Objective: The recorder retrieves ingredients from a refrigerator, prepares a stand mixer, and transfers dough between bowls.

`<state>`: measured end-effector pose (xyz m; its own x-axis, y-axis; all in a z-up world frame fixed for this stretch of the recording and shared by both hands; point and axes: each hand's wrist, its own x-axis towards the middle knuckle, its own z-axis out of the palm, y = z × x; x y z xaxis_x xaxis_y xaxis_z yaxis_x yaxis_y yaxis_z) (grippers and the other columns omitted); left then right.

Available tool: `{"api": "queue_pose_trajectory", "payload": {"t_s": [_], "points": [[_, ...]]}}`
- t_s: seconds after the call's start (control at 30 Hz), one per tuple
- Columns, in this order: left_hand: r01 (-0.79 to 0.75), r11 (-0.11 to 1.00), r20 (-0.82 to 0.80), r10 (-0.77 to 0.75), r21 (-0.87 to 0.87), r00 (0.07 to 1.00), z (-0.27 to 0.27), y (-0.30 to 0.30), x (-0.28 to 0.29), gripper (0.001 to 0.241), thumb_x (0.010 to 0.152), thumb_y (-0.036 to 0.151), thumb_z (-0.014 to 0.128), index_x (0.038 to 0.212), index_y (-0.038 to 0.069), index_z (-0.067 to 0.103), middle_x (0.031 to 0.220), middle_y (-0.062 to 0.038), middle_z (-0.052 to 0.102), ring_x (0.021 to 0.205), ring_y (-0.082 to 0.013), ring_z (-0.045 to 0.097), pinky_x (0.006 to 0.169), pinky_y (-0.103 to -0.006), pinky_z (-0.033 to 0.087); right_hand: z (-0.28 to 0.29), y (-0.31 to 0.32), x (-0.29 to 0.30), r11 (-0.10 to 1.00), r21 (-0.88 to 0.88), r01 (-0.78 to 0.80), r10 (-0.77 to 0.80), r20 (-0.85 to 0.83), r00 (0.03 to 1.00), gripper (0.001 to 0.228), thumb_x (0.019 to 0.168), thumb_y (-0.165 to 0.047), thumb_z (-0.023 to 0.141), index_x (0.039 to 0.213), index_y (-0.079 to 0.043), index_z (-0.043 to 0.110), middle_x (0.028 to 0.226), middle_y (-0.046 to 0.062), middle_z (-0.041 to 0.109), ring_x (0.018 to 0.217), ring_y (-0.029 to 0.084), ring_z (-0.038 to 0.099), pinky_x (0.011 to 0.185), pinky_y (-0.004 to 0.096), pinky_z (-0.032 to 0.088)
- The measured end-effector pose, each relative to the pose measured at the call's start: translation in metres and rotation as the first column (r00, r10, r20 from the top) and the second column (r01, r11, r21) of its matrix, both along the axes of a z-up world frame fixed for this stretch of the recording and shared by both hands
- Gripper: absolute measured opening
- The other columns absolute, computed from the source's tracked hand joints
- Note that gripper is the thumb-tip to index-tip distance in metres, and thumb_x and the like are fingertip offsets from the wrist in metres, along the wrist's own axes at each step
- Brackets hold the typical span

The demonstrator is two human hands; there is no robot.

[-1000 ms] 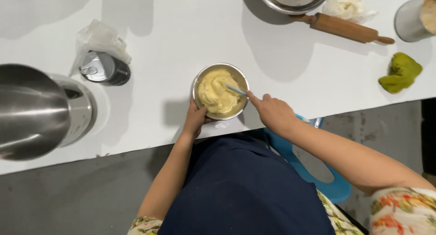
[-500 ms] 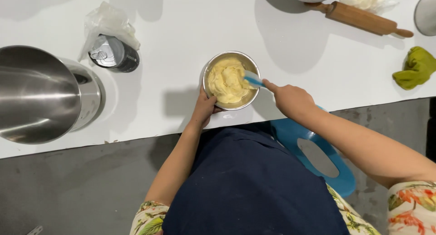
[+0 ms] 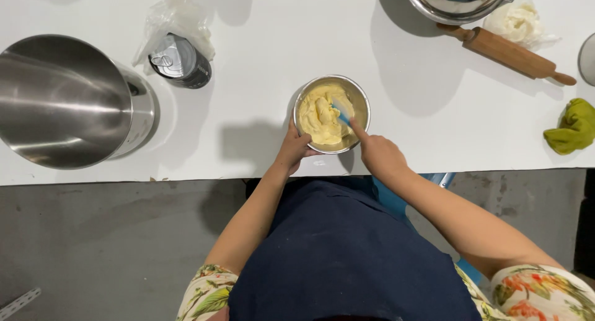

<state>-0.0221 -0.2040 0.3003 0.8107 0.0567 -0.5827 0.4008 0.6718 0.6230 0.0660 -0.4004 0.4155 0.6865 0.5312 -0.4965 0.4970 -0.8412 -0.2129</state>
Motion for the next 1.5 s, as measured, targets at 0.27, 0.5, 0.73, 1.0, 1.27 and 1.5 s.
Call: {"api": "queue_pose_trajectory", "payload": {"t_s": [0.27,0.5,0.73,1.0,1.27,1.5], "points": [[-0.014,1.0,-0.004,0.014,0.019,1.0,0.008,-0.008,0.0,0.091,0.086,-0.008,0.041,0.161,0.025,0.003,0.152,-0.02,0.043,0.122,-0.0363,0.065,0.079,-0.0464,0.063,-0.018,-0.001,-0.01,0.991,0.062,0.122,-0.116,-0.086,0.99,0.06,0.102,-0.011,0.045,0.159,-0.025,0.036,0.071,0.027,0.066,0.063,0.042,0.067,0.062,0.054,0.052],[-0.03,0.999,-0.019,0.03,0.011,0.999,0.017,-0.012,0.003,0.093,0.088,-0.01,0.037,0.161,0.031,-0.003,0.151,-0.024,0.042,0.117,-0.0416,0.067,0.08,-0.0482,0.062,-0.025,0.001,-0.016,0.995,0.06,0.082,-0.08,-0.043,0.996,0.064,0.099,-0.009,0.046,0.16,-0.026,0.034,0.069,0.027,0.065,0.062,0.042,0.066,0.062,0.055,0.051],[-0.052,0.999,0.042,0.052,0.007,0.998,0.02,-0.012,-0.004,0.092,0.088,-0.009,0.035,0.16,0.031,-0.004,0.152,-0.021,0.04,0.123,-0.0396,0.064,0.083,-0.0485,0.062,-0.038,0.009,-0.024,0.99,0.1,0.099,-0.09,-0.095,0.991,0.062,0.102,-0.011,0.046,0.161,-0.022,0.031,0.067,0.028,0.064,0.059,0.041,0.066,0.062,0.053,0.053],[-0.136,0.989,0.07,0.132,0.053,0.989,0.028,0.016,-0.034,0.091,0.09,-0.008,0.037,0.162,0.029,-0.004,0.155,-0.021,0.039,0.127,-0.0377,0.061,0.086,-0.0473,0.066,-0.079,0.015,-0.03,0.85,0.511,0.131,-0.057,-0.157,0.986,0.053,0.102,-0.009,0.054,0.153,-0.021,0.049,0.099,0.029,0.072,0.085,0.04,0.074,0.076,0.045,0.057],[-0.196,0.958,0.106,0.177,0.208,0.979,0.083,0.083,-0.105,0.097,0.082,-0.01,0.04,0.163,0.026,0.002,0.157,-0.016,0.033,0.129,-0.0339,0.058,0.078,-0.0394,0.065,0.052,0.094,-0.058,0.962,0.248,0.112,-0.044,-0.264,0.964,0.057,0.099,-0.014,0.052,0.154,-0.026,0.047,0.087,0.026,0.072,0.077,0.036,0.073,0.075,0.044,0.056],[-0.329,0.874,0.2,0.272,0.359,0.941,0.155,0.19,-0.154,0.092,0.085,-0.007,0.043,0.166,0.014,0.006,0.15,-0.024,0.051,0.117,-0.0339,0.065,0.073,-0.0342,0.066,0.139,0.211,-0.072,0.952,0.305,0.029,0.061,-0.281,0.958,0.053,0.1,-0.016,0.051,0.152,-0.025,0.05,0.082,0.023,0.071,0.076,0.033,0.07,0.079,0.041,0.057]]}}
